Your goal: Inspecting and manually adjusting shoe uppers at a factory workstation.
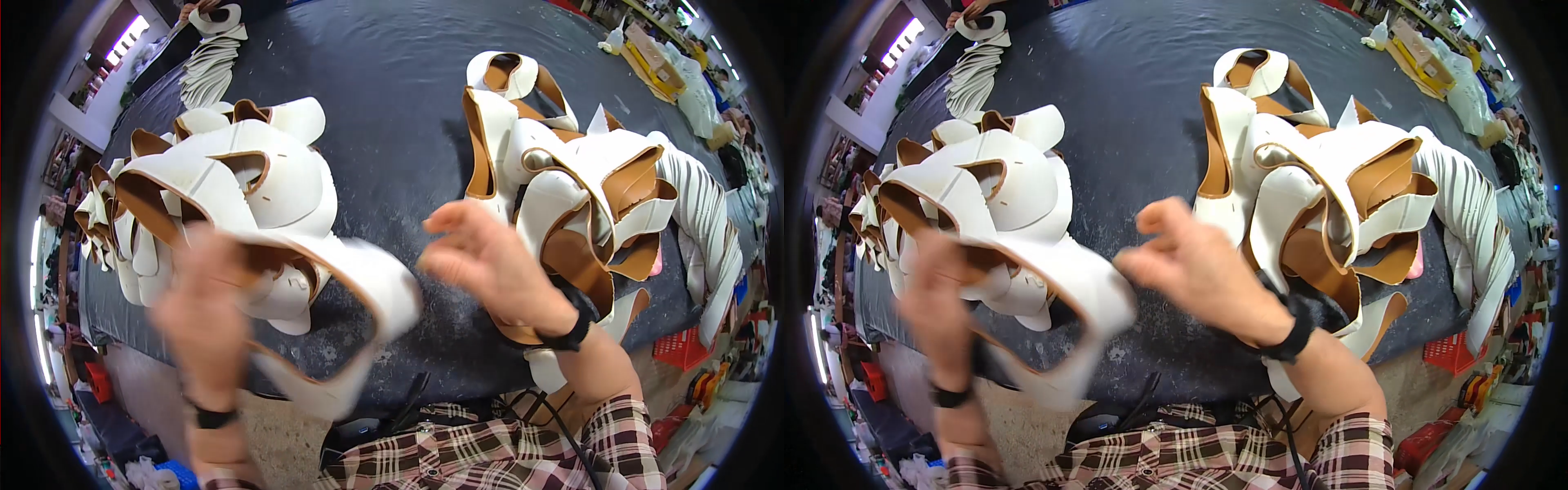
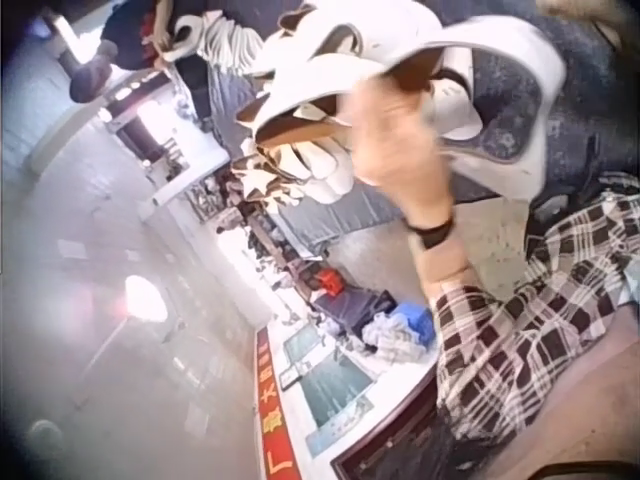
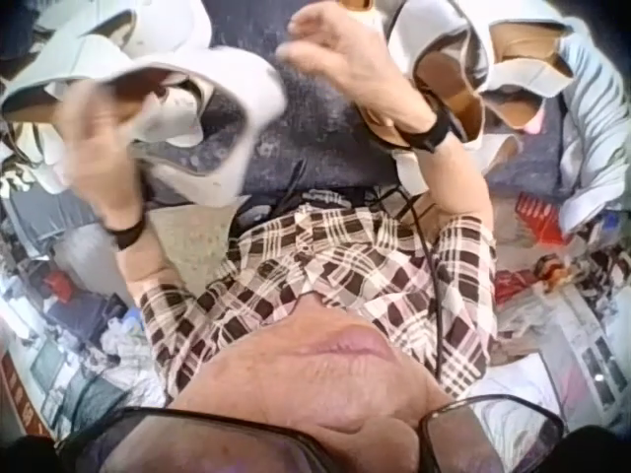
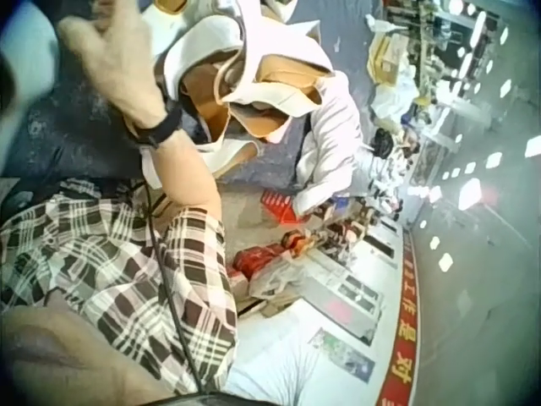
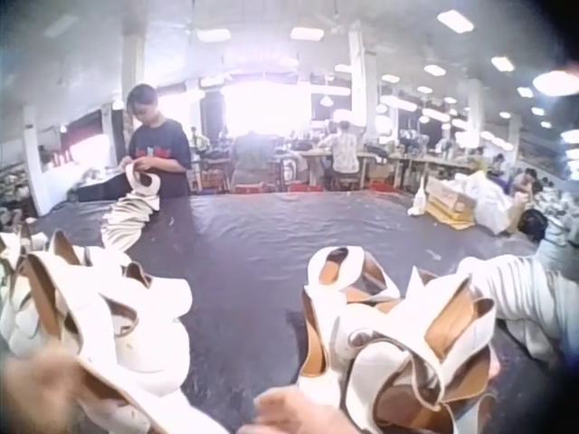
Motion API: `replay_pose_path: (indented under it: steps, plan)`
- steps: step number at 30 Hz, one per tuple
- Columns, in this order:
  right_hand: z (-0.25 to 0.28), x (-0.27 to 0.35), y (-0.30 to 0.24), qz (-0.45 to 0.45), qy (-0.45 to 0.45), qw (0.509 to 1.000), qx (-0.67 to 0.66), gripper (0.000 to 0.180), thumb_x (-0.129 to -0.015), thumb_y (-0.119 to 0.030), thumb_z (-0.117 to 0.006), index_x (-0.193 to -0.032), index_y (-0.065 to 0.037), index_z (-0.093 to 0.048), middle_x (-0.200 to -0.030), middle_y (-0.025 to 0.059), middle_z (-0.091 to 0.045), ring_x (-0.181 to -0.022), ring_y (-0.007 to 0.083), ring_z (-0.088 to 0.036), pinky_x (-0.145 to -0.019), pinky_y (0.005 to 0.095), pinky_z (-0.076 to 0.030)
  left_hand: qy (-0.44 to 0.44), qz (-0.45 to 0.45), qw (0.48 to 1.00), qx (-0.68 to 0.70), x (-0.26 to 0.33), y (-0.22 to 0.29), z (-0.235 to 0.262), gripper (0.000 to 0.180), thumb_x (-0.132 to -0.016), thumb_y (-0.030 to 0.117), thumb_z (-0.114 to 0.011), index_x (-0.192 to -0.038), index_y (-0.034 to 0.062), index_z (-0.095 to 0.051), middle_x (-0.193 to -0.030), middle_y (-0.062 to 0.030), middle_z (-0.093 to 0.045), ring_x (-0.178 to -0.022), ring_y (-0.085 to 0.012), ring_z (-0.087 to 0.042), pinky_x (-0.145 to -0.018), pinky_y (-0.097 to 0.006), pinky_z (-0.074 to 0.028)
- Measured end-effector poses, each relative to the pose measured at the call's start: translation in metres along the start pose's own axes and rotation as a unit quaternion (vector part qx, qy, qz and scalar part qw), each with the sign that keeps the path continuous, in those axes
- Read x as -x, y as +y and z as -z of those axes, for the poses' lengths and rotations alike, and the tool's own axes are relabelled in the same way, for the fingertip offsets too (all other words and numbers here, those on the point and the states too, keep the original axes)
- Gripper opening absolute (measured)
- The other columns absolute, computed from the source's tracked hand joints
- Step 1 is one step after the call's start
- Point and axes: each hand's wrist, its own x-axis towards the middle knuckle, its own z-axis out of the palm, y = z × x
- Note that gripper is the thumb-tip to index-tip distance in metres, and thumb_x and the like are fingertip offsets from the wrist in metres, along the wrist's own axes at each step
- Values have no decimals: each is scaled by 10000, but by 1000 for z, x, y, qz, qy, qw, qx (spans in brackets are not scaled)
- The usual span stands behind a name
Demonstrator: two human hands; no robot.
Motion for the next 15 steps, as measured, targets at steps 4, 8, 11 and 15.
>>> replay_pose_path:
  steps: [4,8,11,15]
  plan:
    - [37,-33,26,94,85,922,366,346,-793,-195,-700,-944,49,-505,-902,220,-633,-858,341,-651,-727,404,-526,102,-8,973,-208,-122,-88,63,280,-944,154,-454,-1188,87,-572,-1101,-105,-637,-971,-227,-620,-854,-316,-465]
    - [34,-61,40,25,164,856,489,357,-781,-243,-709,-918,31,-527,-876,198,-632,-843,368,-641,-719,442,-518,-20,93,959,-266,-154,-177,42,495,-910,187,-463,-1392,203,-351,-1296,-179,-520,-1143,-356,-537,-944,-401,-425]
    - [35,-52,58,-27,108,846,521,351,-757,-279,-722,-892,6,-568,-873,187,-644,-795,359,-654,-689,437,-523,65,51,980,-183,-145,-154,6,510,-907,180,-495,-1393,110,-360,-1401,-184,-409,-1263,-347,-418,-1061,-402,-304]
    - [13,-20,25,43,-5,903,428,335,-797,-304,-662,-847,14,-568,-729,238,-613,-725,410,-619,-656,458,-499,145,-1,968,-206,-134,-143,15,487,-902,186,-505,-1366,81,-400,-1342,-175,-467,-1250,-332,-423,-1063,-399,-296]
